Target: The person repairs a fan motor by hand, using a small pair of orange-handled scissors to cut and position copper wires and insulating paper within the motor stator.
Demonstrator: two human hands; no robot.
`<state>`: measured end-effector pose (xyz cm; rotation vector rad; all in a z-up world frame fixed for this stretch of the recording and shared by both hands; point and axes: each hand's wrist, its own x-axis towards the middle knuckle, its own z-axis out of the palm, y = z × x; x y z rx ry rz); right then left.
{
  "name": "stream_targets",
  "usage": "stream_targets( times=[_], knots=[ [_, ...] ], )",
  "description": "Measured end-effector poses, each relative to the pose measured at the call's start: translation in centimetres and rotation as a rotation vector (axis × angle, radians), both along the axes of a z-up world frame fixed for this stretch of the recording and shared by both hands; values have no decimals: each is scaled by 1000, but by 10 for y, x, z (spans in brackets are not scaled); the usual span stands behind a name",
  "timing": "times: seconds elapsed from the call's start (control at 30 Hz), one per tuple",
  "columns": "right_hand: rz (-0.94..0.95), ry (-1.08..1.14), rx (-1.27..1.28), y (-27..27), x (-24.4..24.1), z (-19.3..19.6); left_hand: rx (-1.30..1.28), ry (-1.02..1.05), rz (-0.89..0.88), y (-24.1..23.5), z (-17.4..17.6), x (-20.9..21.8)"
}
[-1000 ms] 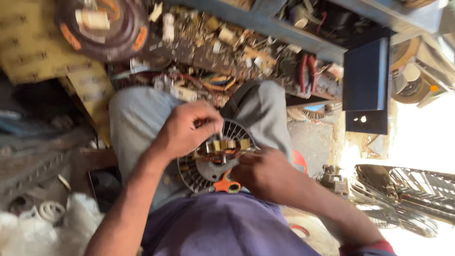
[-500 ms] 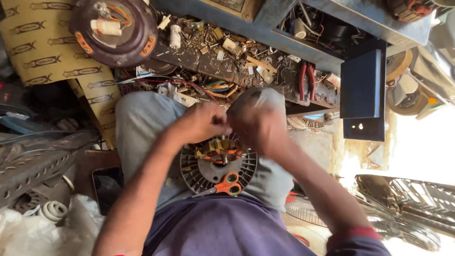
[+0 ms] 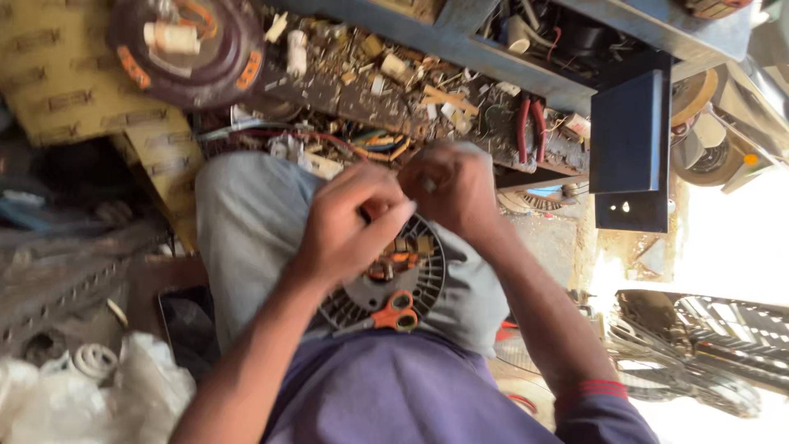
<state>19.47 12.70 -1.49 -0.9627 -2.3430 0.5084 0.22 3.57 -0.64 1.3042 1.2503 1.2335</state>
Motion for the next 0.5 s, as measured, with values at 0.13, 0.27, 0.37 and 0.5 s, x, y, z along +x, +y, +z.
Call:
stream_targets(
  times=[0.13,0.27,0.37,0.5],
  knots=[
    [178,-290,-54,-31,0,23,39,514,-376,48,-29,-24],
    [471,-273,-131,-87,31,31,44,116,-344,3,-22,-26],
    [310,-302,-4,-68,54,23,455,390,-95,-41,8,0],
    [177,-18,-281,-10,33,-20,780,759,-93,-29,29,-7]
  ],
)
